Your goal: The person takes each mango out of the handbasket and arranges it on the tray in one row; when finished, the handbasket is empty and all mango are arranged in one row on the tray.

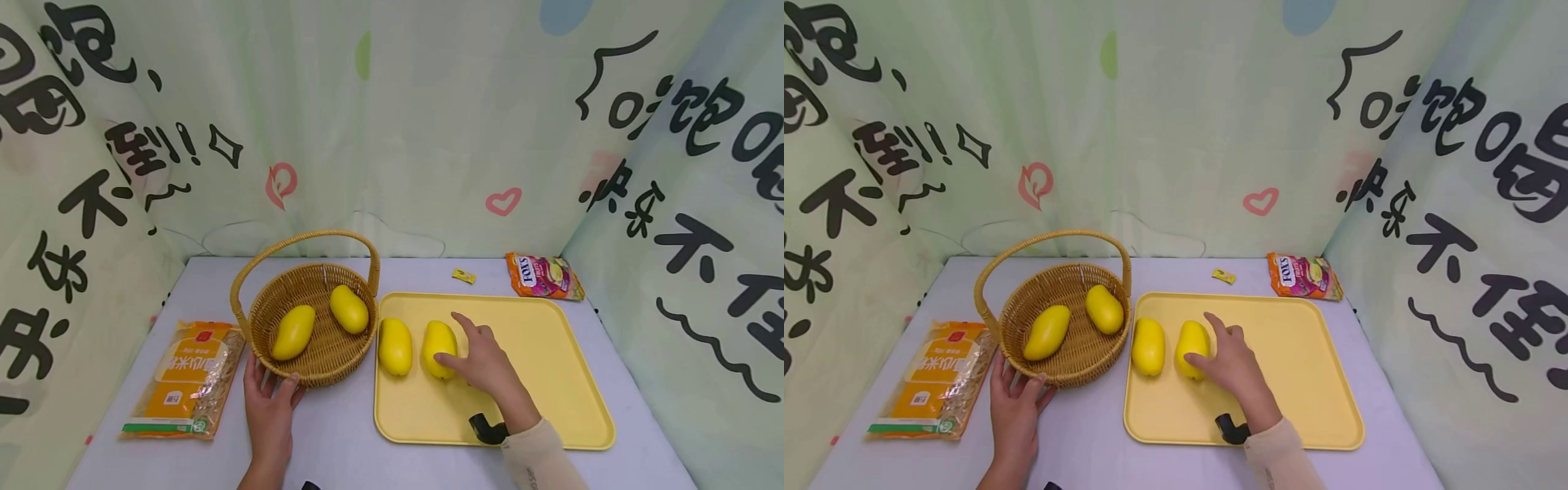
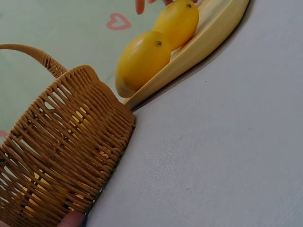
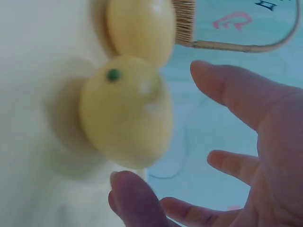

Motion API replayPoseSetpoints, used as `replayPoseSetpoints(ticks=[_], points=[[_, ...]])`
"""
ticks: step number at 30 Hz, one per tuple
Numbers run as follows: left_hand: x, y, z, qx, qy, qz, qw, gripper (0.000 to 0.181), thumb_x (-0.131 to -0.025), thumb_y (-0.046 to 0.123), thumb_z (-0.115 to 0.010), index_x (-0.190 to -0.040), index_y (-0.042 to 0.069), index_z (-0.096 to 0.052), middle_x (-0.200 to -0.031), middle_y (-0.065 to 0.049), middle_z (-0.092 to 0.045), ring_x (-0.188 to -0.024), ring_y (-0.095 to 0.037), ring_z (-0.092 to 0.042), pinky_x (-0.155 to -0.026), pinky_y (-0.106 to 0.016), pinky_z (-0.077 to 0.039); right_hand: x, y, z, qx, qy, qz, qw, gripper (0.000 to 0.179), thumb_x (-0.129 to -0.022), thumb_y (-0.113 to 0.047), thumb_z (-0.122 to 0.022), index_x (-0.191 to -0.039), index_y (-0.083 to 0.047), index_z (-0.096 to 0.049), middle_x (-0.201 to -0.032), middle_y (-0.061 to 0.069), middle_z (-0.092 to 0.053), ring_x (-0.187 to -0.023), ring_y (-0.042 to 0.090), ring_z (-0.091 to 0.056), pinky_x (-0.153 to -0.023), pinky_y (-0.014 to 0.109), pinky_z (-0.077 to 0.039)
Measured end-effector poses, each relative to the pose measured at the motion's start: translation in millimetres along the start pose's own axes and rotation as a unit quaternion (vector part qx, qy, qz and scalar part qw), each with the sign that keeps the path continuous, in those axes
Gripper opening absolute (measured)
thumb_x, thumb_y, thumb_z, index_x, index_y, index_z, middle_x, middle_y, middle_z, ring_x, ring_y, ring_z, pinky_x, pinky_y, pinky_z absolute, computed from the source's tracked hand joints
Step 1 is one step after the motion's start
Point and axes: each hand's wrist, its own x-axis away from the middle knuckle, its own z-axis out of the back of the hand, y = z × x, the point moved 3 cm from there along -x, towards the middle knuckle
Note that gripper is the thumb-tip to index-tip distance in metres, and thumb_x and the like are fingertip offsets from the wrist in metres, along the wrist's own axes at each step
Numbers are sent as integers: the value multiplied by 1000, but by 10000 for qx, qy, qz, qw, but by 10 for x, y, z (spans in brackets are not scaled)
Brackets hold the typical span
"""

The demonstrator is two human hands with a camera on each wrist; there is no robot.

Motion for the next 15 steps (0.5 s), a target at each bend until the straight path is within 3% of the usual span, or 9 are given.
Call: replayPoseSetpoints(ticks=[3, 7, 12, 15], points=[[-3, -3, -3, 11, 16, 36, 10000, 98, -100, 0, -62, -166, 50, -10, -178, 1, -12, -152, -31, -40, -97, -32, -63, 70, -11, 139, -395, 212, 101, 9989, 88, -93, -40, -80, -164, -19, -34, -149, 32, -45, -65, 24, -66, -62, 31, -62], [-3, -7, -1, 5, 14, 66, 10000, 98, -100, 0, -62, -167, 49, -10, -179, 2, -12, -152, -32, -40, -100, -36, -62, 188, -72, 314, -1351, 548, 188, 9891, 73, -94, -35, -81, -153, -13, -45, -145, 26, -54, -84, 26, -71, -66, 33, -67], [-8, -6, 6, -21, 55, 79, 10000, 99, -100, 0, -63, -167, 49, -9, -179, 2, -11, -153, -32, -39, -100, -37, -62, 292, -273, 400, -2551, 1321, 550, 9563, 45, -94, -24, -81, -130, -7, -59, -126, 18, -63, -91, 20, -66, -75, 24, -66], [-11, -9, 7, -19, 67, 66, 10000, 99, -100, 0, -63, -167, 50, -10, -179, 1, -12, -153, -32, -39, -100, -36, -62, 289, -435, 373, -2970, 1687, 855, 9360, 35, -95, -18, -80, -120, -5, -61, -117, 18, -64, -91, 20, -64, -75, 21, -64]])
